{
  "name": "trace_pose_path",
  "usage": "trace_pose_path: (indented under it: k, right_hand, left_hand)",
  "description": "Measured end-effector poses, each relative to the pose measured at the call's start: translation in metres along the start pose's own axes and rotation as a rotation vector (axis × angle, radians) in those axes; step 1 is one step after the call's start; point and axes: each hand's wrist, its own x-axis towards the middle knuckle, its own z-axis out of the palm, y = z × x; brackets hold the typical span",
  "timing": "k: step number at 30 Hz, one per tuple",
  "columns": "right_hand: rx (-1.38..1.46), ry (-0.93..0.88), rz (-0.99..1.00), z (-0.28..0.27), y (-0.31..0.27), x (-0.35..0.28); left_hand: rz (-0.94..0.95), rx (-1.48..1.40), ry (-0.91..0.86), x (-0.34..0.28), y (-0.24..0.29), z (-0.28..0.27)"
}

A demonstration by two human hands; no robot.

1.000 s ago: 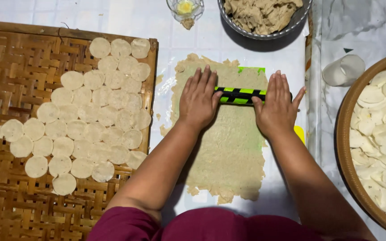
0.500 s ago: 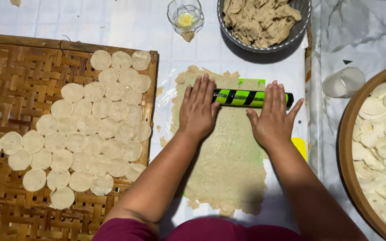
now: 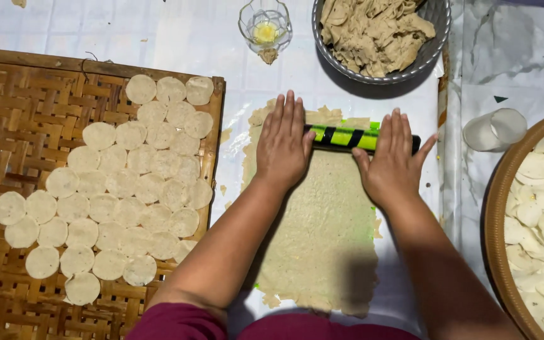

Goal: Roll out dough and cut into small circles using a round cutter, then place onto a woven drying tray.

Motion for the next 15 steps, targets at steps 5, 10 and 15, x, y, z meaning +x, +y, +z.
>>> trace_pose_path:
  k: [5, 10, 15]
  right_hand:
    - [-0.002, 0.029, -0.009, -0.001, 0.003, 0.017]
    - [-0.206, 0.055, 0.026, 0.003, 0.025, 0.095]
    - [0.267, -0.167, -0.128, -0.034, 0.051, 0.093]
  left_hand:
    - [-0.011, -0.024, 0.040, 0.015, 0.001, 0.003]
    - [-0.114, 0.029, 0.120, 0.079, -0.008, 0.016]
    - [0.082, -0.354, 0.194, 0.069, -0.037, 0.009]
